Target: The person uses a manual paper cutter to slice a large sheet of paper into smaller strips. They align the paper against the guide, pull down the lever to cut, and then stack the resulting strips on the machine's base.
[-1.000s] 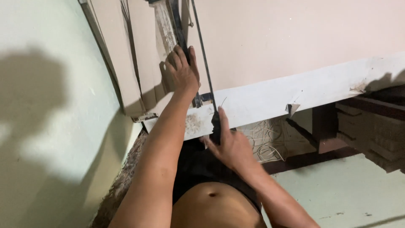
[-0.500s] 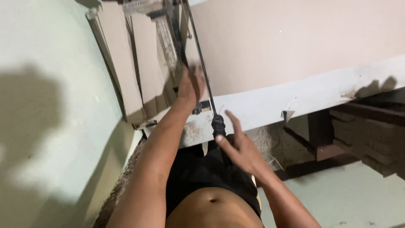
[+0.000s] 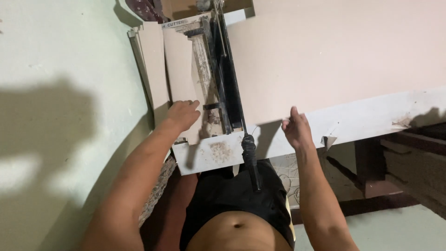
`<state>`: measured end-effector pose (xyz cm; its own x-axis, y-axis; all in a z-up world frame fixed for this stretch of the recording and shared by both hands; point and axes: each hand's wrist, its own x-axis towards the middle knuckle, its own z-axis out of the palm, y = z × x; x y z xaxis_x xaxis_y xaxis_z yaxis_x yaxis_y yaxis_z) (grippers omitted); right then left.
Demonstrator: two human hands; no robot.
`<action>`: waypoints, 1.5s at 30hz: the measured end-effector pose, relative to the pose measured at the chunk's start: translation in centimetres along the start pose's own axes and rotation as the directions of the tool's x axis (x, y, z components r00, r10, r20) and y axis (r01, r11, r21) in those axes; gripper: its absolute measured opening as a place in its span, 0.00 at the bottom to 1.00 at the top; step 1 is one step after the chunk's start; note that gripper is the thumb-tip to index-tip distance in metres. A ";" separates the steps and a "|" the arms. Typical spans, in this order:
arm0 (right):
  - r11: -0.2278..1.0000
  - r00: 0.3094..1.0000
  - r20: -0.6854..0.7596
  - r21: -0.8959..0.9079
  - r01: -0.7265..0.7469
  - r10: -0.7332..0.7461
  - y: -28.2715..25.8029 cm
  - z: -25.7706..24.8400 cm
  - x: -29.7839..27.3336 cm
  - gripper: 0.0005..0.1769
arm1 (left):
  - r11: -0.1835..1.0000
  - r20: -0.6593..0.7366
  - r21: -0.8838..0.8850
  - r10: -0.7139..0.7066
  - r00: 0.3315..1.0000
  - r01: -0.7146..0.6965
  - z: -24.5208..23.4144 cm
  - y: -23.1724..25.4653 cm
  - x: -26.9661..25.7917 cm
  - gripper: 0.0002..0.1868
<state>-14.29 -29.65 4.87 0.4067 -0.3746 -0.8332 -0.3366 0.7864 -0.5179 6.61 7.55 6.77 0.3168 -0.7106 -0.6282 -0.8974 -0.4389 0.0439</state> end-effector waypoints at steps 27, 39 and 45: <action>-0.164 0.944 0.203 -0.954 0.250 0.259 -4.1 16.1 -24.2 0.52 | 0.691 0.186 -0.484 -0.519 0.834 0.537 -10.4 8.0 8.6 0.66; 0.262 0.956 0.247 -0.944 0.200 0.160 -4.3 13.3 -24.5 0.53 | 0.396 0.156 -0.811 -0.563 0.812 0.430 -11.6 8.0 6.3 0.46; 0.554 0.969 0.232 -0.819 0.148 0.085 -1.1 6.6 -14.6 0.30 | 0.856 -0.321 -0.498 -0.034 0.946 -0.138 4.5 10.7 12.7 0.14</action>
<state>-14.20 -21.83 18.90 0.5626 -0.1822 -0.8064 -0.8222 -0.0216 -0.5688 -0.35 -3.71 -4.23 0.4289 -0.8341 -0.3467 -0.6588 -0.5515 0.5117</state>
